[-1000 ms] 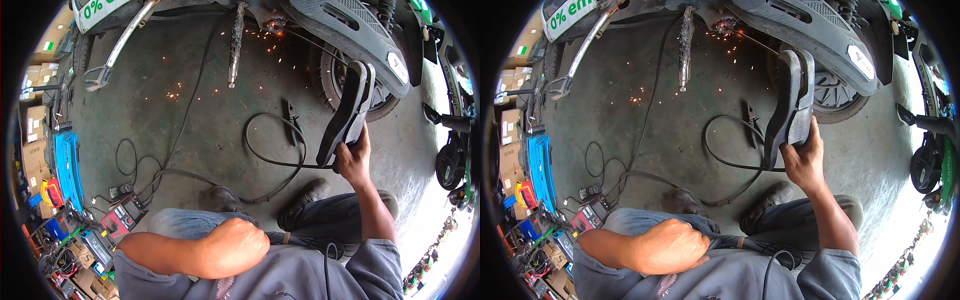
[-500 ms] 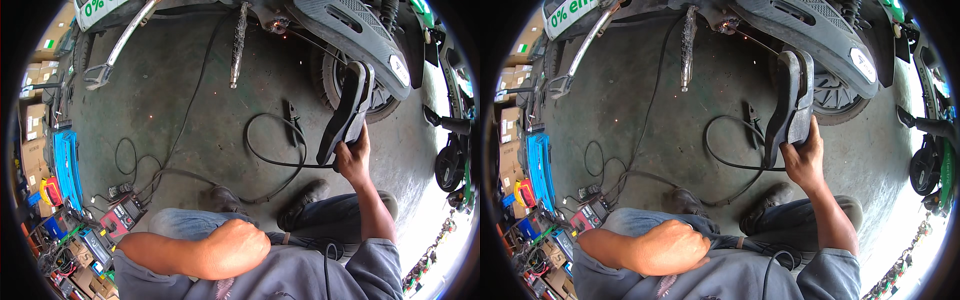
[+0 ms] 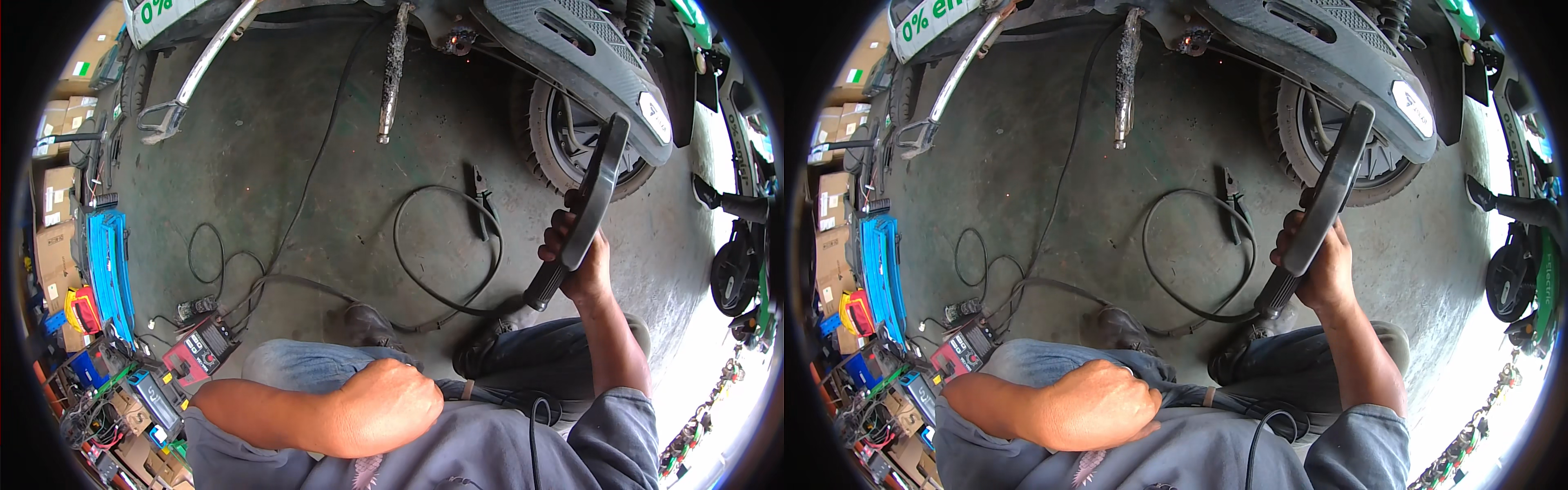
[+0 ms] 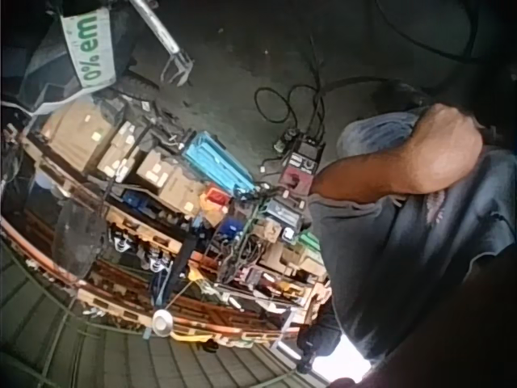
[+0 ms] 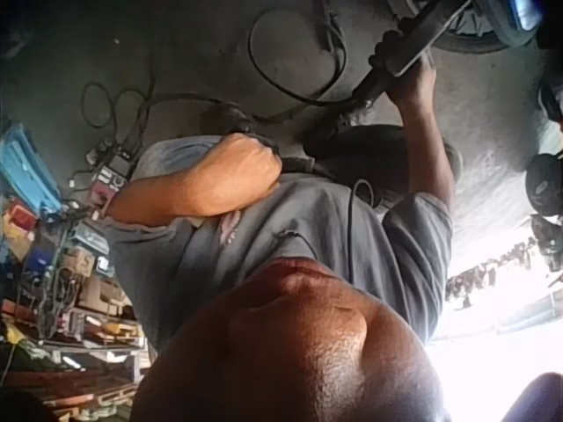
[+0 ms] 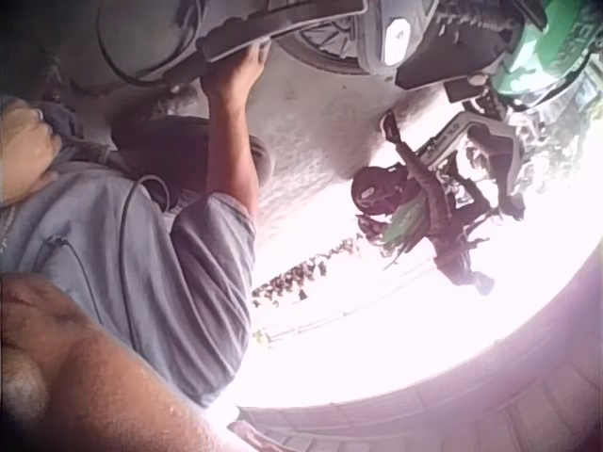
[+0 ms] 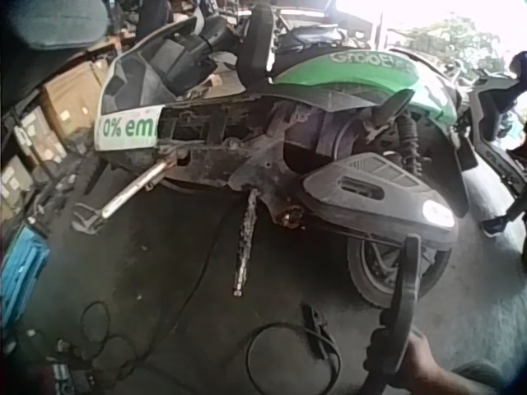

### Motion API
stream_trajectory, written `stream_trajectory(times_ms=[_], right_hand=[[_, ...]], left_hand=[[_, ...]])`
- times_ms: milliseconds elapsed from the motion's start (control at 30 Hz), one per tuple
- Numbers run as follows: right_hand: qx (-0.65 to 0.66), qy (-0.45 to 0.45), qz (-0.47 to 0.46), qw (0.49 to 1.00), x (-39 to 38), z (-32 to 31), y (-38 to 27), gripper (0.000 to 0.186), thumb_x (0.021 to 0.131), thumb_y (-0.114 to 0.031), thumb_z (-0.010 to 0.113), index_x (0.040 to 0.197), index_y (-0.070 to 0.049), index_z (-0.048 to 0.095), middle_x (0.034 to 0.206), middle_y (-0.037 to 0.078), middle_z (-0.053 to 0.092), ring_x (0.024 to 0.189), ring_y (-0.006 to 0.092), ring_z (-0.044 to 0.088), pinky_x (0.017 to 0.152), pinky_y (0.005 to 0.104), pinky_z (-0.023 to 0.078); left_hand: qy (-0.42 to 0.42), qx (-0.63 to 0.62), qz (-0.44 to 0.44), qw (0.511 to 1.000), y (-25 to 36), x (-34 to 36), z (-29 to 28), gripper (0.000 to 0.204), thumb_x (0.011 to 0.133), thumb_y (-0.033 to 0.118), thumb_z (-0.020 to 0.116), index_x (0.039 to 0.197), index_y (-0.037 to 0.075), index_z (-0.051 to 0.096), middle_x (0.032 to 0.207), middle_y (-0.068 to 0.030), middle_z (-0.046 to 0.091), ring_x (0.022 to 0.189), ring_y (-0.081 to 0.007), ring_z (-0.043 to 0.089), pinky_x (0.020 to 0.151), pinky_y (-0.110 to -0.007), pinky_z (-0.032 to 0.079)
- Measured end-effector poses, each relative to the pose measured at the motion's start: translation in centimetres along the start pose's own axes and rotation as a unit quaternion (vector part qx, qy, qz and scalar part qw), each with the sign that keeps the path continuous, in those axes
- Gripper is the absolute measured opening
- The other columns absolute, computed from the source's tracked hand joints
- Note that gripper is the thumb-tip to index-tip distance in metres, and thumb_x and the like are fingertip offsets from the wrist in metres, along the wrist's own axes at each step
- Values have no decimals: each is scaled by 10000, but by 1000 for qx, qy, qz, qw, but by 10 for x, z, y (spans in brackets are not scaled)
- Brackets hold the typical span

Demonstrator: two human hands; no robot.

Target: The person welds a metal component onto a motorcycle frame using a stick welder, cleaning the weld site with pliers between passes.

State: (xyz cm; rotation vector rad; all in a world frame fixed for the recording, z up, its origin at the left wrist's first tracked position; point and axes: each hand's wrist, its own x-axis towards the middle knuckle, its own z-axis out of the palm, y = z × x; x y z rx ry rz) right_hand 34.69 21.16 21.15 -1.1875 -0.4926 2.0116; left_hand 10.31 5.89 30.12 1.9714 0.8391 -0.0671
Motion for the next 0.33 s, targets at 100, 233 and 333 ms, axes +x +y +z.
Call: stream_trajectory(times_ms=[100,233,333], right_hand=[[168,-81,48,981,7,-21,1,151,921,-193,528,1024,-98,473,830,31,516,655,166,539,558,336,463],[-174,56,-117,976,6,-6,5,209,882,-74,529,1082,-45,477,834,44,554,678,139,567,602,320,495],[-534,-6,-316,784,8,-9,3,493,838,-67,588,1294,6,416,967,148,646,793,160,618,696,294,526]], left_hand=[[-4,0,5,1000,1,1,-2,327,817,289,651,678,5,569,547,-133,584,554,-298,644,511,-385,517],[-4,-4,0,1000,0,2,-2,331,816,294,652,677,5,570,546,-132,585,559,-299,646,516,-384,520],[-4,-6,0,1000,0,3,-3,334,815,298,655,679,4,572,548,-131,588,557,-305,645,518,-382,522]])
